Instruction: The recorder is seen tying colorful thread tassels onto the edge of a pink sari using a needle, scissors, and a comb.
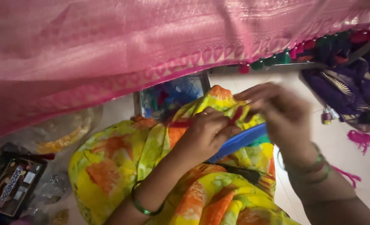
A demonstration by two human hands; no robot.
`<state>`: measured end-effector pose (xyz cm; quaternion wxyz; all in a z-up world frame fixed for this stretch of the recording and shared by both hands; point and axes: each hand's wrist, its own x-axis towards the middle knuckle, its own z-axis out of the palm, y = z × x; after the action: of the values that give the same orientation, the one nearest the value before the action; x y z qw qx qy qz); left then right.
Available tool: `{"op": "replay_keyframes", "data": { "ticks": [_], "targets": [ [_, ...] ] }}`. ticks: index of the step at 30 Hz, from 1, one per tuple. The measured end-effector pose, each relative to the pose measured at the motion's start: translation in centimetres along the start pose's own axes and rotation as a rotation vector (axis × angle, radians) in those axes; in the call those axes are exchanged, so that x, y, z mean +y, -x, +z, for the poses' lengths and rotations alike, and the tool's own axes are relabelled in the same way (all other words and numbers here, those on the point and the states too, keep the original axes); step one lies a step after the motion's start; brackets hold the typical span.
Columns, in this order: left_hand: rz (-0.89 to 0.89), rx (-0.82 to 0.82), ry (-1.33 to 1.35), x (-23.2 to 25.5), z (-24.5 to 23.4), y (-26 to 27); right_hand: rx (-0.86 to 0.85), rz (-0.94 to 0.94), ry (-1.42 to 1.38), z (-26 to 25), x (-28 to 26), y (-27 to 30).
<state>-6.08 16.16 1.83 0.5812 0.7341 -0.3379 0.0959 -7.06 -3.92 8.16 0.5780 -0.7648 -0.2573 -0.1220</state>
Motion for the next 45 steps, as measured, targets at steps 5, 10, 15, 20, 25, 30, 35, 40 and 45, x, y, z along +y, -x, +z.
{"op": "replay_keyframes", "data": {
  "ticks": [5,10,15,20,25,30,35,40,45],
  "targets": [
    [0.001,-0.143,0.034,-3.3,1.8,0.2,0.337,0.038,-0.380,-6.1,-0.2,-1.3],
    [-0.052,-0.174,-0.173,-9.5,2.9,2.2,0.440,0.161,-0.212,-10.9,1.5,-0.3],
    [-0.020,0.067,-0.301,-6.4,1.1,-2.9,0.357,0.309,0.132,-11.8,0.9,-0.5],
    [-0.427,0.238,0.511,-1.7,1.2,-7.7,0.047,0.318,0.389,-6.8,5.9,-1.7],
    [-0.507,0.329,0.881,-1.9,2.9,-7.5,0.139,0.495,-0.234,-3.2,10.0,-1.9],
    [-0.456,0.335,0.849,-0.4,2.4,-7.2,0.201,0.405,-0.348,-2.5,8.1,-1.3],
    [-0.397,0.318,0.843,0.3,2.1,-7.2,0.169,0.323,-0.354,-2.7,8.0,-0.5],
    [-0.414,0.291,0.858,0.9,1.9,-6.8,0.147,0.205,-0.369,-2.8,8.9,0.0],
    [-0.417,0.272,0.766,0.8,2.0,-6.8,0.161,0.130,-0.380,-2.6,8.8,-0.2]
  ]
}}
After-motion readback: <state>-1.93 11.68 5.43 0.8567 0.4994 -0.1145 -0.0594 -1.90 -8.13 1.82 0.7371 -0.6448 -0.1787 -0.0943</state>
